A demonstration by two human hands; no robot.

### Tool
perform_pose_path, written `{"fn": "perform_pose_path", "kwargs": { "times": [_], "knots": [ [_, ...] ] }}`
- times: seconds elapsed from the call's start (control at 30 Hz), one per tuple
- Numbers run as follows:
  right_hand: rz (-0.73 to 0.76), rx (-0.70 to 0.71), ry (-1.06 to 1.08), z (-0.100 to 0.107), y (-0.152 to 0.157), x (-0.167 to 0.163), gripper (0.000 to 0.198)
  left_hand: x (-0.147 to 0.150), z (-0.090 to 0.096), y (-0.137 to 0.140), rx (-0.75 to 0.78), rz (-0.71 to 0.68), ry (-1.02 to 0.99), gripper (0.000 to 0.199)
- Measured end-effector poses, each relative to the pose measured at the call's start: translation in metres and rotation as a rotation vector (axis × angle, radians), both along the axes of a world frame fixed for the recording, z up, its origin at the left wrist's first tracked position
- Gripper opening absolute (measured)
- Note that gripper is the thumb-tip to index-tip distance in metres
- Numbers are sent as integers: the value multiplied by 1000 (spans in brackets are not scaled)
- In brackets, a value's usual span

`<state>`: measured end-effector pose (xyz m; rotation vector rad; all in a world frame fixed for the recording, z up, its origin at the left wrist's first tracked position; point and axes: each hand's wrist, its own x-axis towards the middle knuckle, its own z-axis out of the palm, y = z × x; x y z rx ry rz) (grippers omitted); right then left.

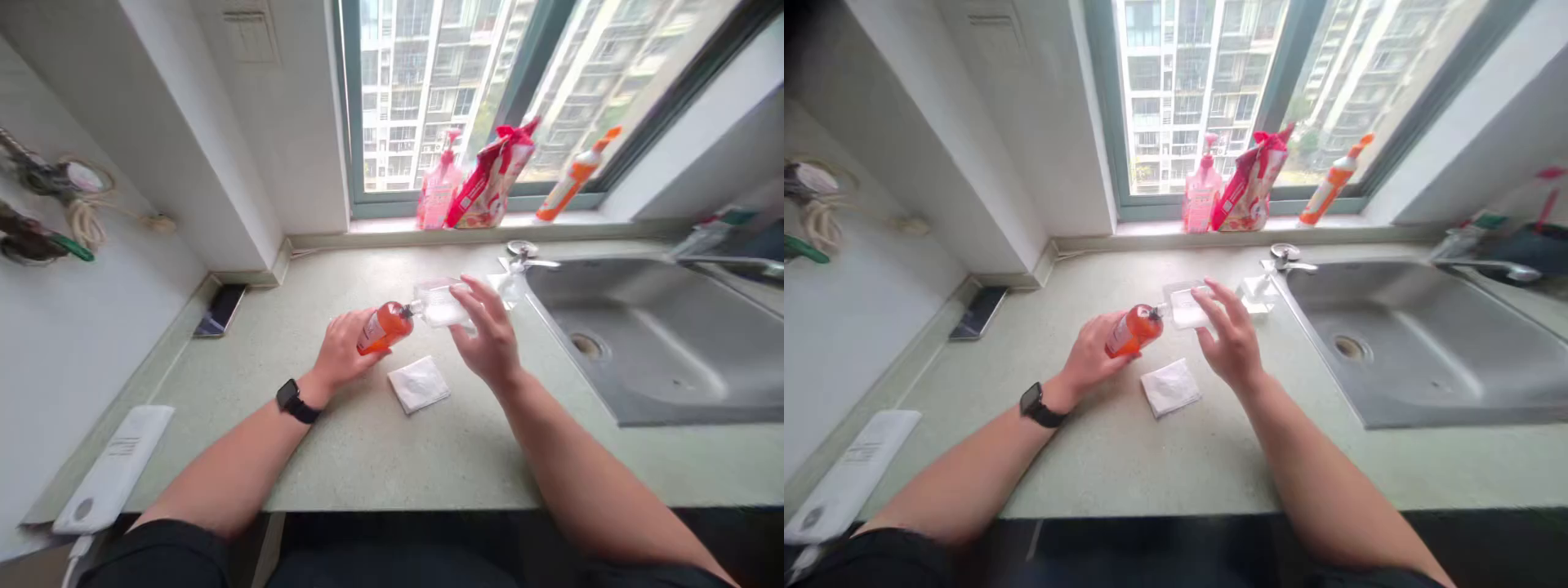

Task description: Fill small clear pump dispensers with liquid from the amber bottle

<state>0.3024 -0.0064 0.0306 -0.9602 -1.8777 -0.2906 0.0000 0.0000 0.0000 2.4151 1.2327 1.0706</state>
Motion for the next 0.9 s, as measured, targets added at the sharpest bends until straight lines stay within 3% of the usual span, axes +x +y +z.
{"fn": "perform_pose_path", "kwargs": {
  "times": [0.9],
  "knots": [
    [-29,-3,-11,2,-1,0,95,-1,-1,-1,26,13,9,76]
  ]
}}
